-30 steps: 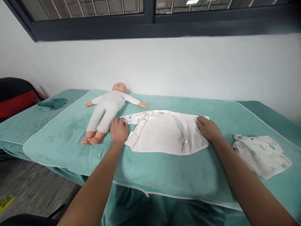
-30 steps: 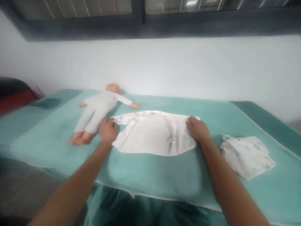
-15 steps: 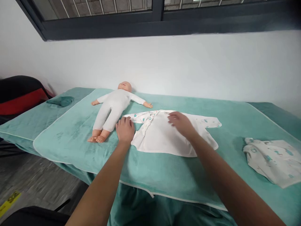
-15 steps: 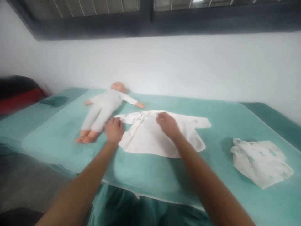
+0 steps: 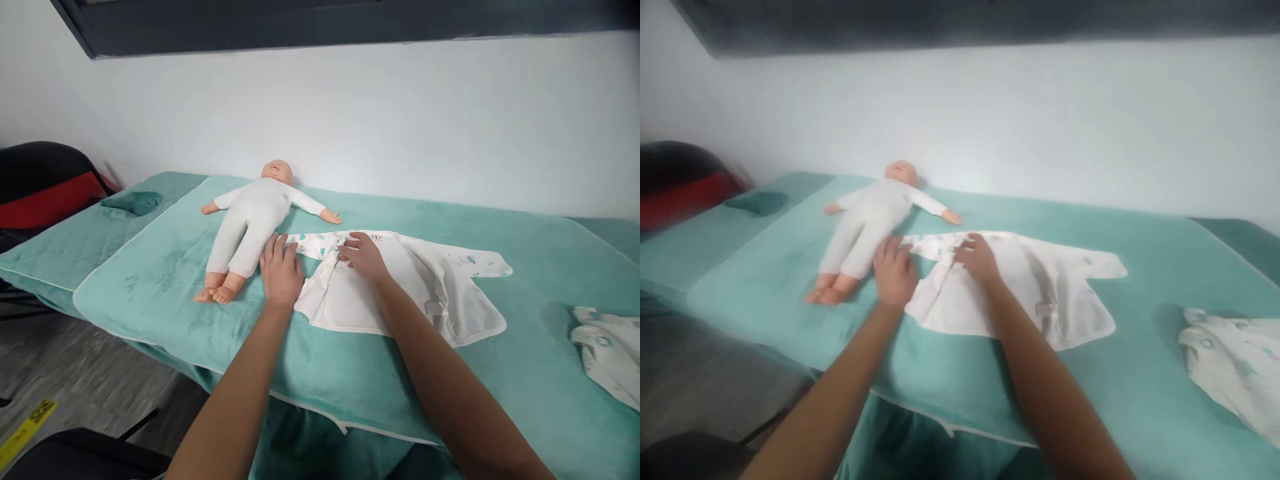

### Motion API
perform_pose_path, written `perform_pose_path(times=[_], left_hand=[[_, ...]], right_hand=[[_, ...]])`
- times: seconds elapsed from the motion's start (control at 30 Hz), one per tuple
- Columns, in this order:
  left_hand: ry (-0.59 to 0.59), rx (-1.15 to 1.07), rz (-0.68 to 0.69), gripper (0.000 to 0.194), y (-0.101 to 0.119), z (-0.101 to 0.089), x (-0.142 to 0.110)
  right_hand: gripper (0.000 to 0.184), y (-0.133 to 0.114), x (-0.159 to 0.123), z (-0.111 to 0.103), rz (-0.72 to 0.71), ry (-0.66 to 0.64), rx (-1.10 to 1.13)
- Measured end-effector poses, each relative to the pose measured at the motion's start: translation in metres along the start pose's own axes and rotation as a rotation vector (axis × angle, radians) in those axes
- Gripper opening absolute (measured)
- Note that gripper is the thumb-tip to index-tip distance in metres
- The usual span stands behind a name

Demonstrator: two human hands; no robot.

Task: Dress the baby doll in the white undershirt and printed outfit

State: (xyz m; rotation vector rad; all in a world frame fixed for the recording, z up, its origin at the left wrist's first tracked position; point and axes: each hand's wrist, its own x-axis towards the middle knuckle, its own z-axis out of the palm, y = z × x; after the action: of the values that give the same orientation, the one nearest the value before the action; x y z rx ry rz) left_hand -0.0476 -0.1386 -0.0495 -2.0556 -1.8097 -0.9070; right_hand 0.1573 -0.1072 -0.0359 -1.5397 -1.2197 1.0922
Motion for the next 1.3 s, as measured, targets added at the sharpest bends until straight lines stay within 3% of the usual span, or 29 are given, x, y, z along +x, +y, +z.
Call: perform_pose_path(times=[0.1, 0.23, 0.47, 0.73, 1.07, 1.3], left_hand=[[-0.052, -0.038, 0.026, 0.034, 0.0, 0.0, 0.001], [-0.098, -0.007, -0.094, 0.032, 0.002, 0.0, 0.001], [-0.046, 0.046, -0.119, 0.027, 0.006, 0.0, 0.0], [-0.022, -0.002, -0.213, 0.03, 0.004, 0.002, -0.001], [0.029, -0.152, -0.13, 0.03, -0.001, 0.002, -0.001], [0.045, -0.202, 0.011, 0.046, -0.011, 0.011, -0.001]], right_hand=[[0.061, 0.001, -0.001, -0.001, -0.027, -0.006, 0.006], [0.065, 0.008, 0.004, -0.002, -0.086, 0.016, -0.015], [0.058, 0.017, 0.012, 0.0, -0.215, 0.068, 0.039], [0.055, 0.014, 0.008, -0.008, -0.192, 0.049, 0.051], [0.048, 0.01, 0.003, -0.007, -0.21, 0.004, 0.034], [0.045, 0.009, 0.0, -0.007, -0.228, 0.014, 0.104]])
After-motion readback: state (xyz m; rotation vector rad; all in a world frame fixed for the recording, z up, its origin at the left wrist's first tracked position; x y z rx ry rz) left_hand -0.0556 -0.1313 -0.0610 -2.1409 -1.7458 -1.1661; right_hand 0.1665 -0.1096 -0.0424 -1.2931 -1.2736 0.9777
